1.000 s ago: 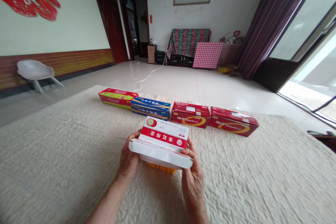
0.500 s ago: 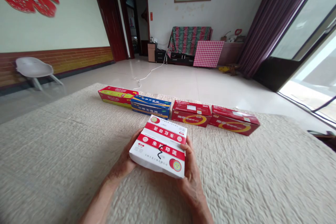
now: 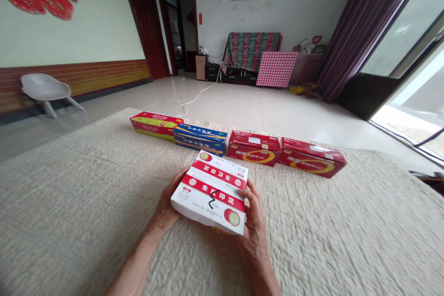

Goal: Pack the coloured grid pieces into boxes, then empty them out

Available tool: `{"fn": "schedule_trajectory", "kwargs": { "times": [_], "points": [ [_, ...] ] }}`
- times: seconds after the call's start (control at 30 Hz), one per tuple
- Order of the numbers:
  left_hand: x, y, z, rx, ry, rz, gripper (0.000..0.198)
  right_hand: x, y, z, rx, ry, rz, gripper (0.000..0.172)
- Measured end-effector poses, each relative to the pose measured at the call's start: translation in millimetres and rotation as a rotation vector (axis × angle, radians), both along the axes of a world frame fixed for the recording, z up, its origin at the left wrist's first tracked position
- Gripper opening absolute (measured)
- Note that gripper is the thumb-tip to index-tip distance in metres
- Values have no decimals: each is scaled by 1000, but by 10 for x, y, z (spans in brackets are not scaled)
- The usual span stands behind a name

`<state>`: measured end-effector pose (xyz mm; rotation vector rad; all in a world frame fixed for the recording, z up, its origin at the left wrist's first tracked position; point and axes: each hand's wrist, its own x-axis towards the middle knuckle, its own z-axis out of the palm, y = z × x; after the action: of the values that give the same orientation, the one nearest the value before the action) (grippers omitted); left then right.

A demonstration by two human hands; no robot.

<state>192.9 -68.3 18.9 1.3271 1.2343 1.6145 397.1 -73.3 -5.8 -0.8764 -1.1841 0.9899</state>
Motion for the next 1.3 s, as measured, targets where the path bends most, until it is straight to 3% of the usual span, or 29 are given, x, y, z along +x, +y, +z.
{"fn": "schedule_trajectory", "kwargs": {
  "times": [0.13, 0.33, 0.57, 0.73, 0.87, 1.07, 1.17, 1.23, 1.3],
  "points": [
    [139, -18, 67, -46, -216, 4, 46, -32, -25, 130, -146, 155, -117, 25],
    [352, 44, 239, 30, -168, 88, 35, -88, 0, 453, -278, 373, -208, 27],
    [465, 522, 405, 11, -29, 200, 27, 24, 438, 496, -213, 162, -180, 34],
    [475, 621, 563, 8, 82, 196, 12, 232, 586, 794, -251, 101, -138, 39],
    [514, 356, 646, -12, 142, 169, 11, 379, 310, 927, -234, -22, -162, 39],
    [496, -362, 856, -106, 346, 66, 20, 603, -402, 949, -269, -443, -251, 38],
    [397, -697, 954, -211, 565, -49, 23, 654, -753, 1056, -272, -563, -188, 31],
    [319, -873, 960, -250, 616, -86, 22, 655, -956, 1130, -315, -560, -128, 22],
    [257, -1004, 913, -278, 620, -74, 20, 653, -1115, 1163, -379, -514, -84, 27]
  ]
}}
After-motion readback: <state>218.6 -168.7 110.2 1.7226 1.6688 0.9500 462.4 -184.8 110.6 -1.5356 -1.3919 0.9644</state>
